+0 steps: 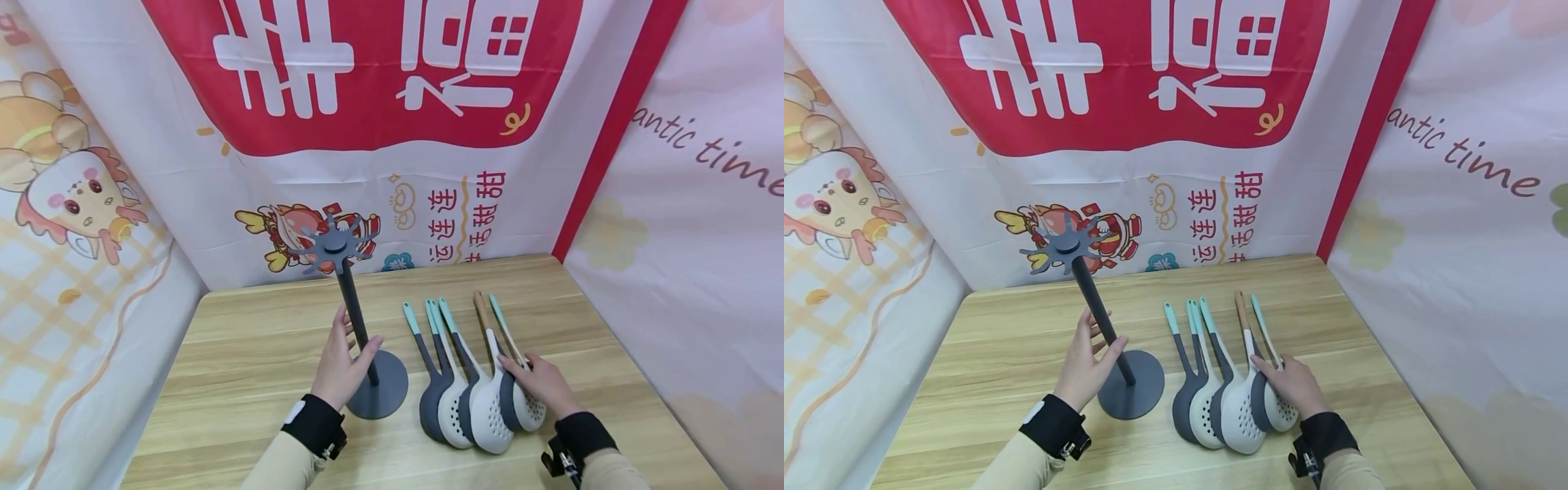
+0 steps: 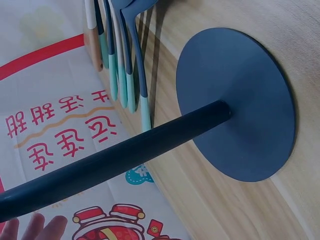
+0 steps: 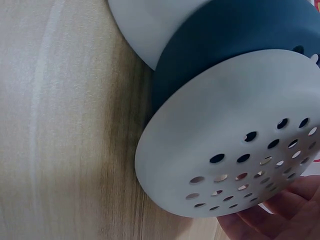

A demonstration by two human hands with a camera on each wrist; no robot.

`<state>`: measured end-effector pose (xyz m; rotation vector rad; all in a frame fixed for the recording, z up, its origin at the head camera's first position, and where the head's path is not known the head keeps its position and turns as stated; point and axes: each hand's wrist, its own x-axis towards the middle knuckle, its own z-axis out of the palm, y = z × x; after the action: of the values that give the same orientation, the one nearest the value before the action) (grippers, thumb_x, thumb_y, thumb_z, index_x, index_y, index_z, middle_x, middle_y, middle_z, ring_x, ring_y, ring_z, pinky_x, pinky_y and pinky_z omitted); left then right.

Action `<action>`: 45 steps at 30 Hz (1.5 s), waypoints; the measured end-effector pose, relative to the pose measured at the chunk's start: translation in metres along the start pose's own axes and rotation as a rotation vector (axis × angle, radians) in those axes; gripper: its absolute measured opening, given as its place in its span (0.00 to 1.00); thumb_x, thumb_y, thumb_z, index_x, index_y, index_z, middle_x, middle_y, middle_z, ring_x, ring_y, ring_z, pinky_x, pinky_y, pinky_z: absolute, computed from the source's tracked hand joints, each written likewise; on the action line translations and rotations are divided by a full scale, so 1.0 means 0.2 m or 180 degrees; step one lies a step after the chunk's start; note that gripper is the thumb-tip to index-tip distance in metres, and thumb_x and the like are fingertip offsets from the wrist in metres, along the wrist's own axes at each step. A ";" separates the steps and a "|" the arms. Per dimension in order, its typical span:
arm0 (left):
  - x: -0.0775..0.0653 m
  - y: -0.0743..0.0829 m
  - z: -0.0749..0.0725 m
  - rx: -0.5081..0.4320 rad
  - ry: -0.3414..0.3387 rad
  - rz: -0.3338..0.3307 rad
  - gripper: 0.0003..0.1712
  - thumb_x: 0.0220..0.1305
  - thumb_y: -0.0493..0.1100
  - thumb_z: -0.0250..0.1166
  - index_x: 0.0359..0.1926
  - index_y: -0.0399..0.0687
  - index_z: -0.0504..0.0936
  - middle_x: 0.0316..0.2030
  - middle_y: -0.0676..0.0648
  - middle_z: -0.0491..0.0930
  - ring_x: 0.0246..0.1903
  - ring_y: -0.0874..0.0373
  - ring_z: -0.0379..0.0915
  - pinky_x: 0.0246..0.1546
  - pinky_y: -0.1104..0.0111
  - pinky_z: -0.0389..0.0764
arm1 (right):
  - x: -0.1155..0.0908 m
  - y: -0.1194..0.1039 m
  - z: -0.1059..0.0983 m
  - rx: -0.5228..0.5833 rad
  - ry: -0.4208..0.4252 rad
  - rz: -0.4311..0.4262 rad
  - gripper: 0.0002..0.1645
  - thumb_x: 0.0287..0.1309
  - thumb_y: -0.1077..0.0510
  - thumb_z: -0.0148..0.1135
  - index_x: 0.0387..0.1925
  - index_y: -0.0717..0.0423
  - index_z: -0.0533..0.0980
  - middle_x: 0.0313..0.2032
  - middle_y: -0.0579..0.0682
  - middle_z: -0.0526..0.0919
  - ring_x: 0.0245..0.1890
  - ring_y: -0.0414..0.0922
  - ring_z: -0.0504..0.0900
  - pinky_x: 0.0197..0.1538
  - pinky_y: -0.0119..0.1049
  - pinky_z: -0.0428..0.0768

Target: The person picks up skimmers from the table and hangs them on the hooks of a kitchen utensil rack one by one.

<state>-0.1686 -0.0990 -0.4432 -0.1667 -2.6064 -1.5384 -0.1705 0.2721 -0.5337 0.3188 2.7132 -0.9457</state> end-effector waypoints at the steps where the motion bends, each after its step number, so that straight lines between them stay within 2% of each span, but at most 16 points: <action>1: 0.00 0.00 0.00 -0.0019 0.0007 -0.0014 0.52 0.68 0.57 0.64 0.78 0.45 0.42 0.69 0.35 0.62 0.66 0.41 0.67 0.61 0.48 0.76 | 0.00 0.00 0.00 0.0025 -0.0003 0.0006 0.61 0.62 0.22 0.46 0.69 0.75 0.58 0.63 0.78 0.66 0.63 0.72 0.68 0.61 0.64 0.73; 6: 0.01 0.01 0.00 -0.0087 0.0054 -0.0002 0.51 0.68 0.55 0.64 0.78 0.45 0.43 0.68 0.37 0.65 0.65 0.42 0.68 0.60 0.47 0.76 | 0.02 0.00 0.02 0.0082 0.0013 0.0000 0.58 0.62 0.23 0.47 0.67 0.72 0.62 0.61 0.77 0.70 0.61 0.71 0.71 0.58 0.63 0.75; 11: 0.02 0.01 0.01 -0.0125 0.0129 0.0117 0.49 0.69 0.55 0.63 0.77 0.45 0.45 0.68 0.41 0.69 0.62 0.43 0.70 0.59 0.47 0.78 | 0.03 0.00 0.02 0.0131 0.0011 -0.0012 0.56 0.63 0.24 0.48 0.65 0.72 0.65 0.59 0.76 0.73 0.59 0.70 0.73 0.57 0.62 0.76; 21: 0.03 0.03 0.02 -0.0248 0.0170 0.0208 0.45 0.70 0.53 0.63 0.76 0.50 0.46 0.65 0.44 0.72 0.62 0.42 0.72 0.57 0.43 0.77 | 0.07 -0.01 0.03 0.0296 -0.0048 0.0154 0.59 0.64 0.24 0.46 0.68 0.75 0.60 0.63 0.78 0.66 0.64 0.72 0.67 0.63 0.63 0.72; 27: 0.04 0.03 0.03 -0.0345 0.0204 0.0220 0.43 0.70 0.52 0.63 0.76 0.51 0.48 0.64 0.43 0.73 0.62 0.42 0.73 0.57 0.42 0.76 | 0.09 0.00 0.04 0.0295 -0.0007 0.0171 0.52 0.68 0.30 0.46 0.67 0.74 0.62 0.63 0.77 0.68 0.63 0.71 0.68 0.63 0.63 0.71; 30: 0.04 0.04 0.04 -0.0454 0.0204 0.0177 0.42 0.70 0.52 0.63 0.75 0.55 0.49 0.63 0.45 0.74 0.61 0.43 0.73 0.58 0.42 0.76 | 0.10 0.00 0.04 0.0267 0.0039 0.0148 0.48 0.70 0.33 0.46 0.66 0.74 0.63 0.62 0.77 0.69 0.62 0.71 0.69 0.62 0.62 0.72; 36: 0.04 0.05 0.05 -0.0601 0.0187 0.0112 0.35 0.71 0.51 0.62 0.71 0.57 0.56 0.60 0.47 0.77 0.61 0.46 0.75 0.59 0.41 0.74 | 0.09 -0.01 0.04 0.0245 0.0059 0.0168 0.44 0.70 0.36 0.47 0.65 0.74 0.65 0.60 0.76 0.71 0.61 0.70 0.71 0.61 0.61 0.73; 41: 0.06 0.06 0.06 -0.0646 0.0273 0.0127 0.25 0.71 0.51 0.61 0.63 0.53 0.65 0.56 0.46 0.80 0.56 0.50 0.79 0.56 0.45 0.77 | 0.09 -0.04 0.03 0.0210 0.0073 0.0170 0.41 0.70 0.39 0.49 0.63 0.75 0.67 0.56 0.75 0.75 0.56 0.67 0.76 0.57 0.58 0.77; 45: 0.07 0.06 0.07 -0.0674 0.0321 0.0162 0.21 0.71 0.51 0.61 0.60 0.51 0.67 0.55 0.46 0.81 0.55 0.51 0.80 0.53 0.51 0.79 | 0.10 -0.05 0.03 0.0149 0.0095 0.0170 0.40 0.70 0.42 0.49 0.61 0.76 0.67 0.55 0.76 0.75 0.55 0.67 0.76 0.57 0.58 0.77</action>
<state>-0.1808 -0.0812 -0.4375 -0.1669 -2.3424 -1.7542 -0.1911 0.2633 -0.5381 0.4157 2.6981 -0.9986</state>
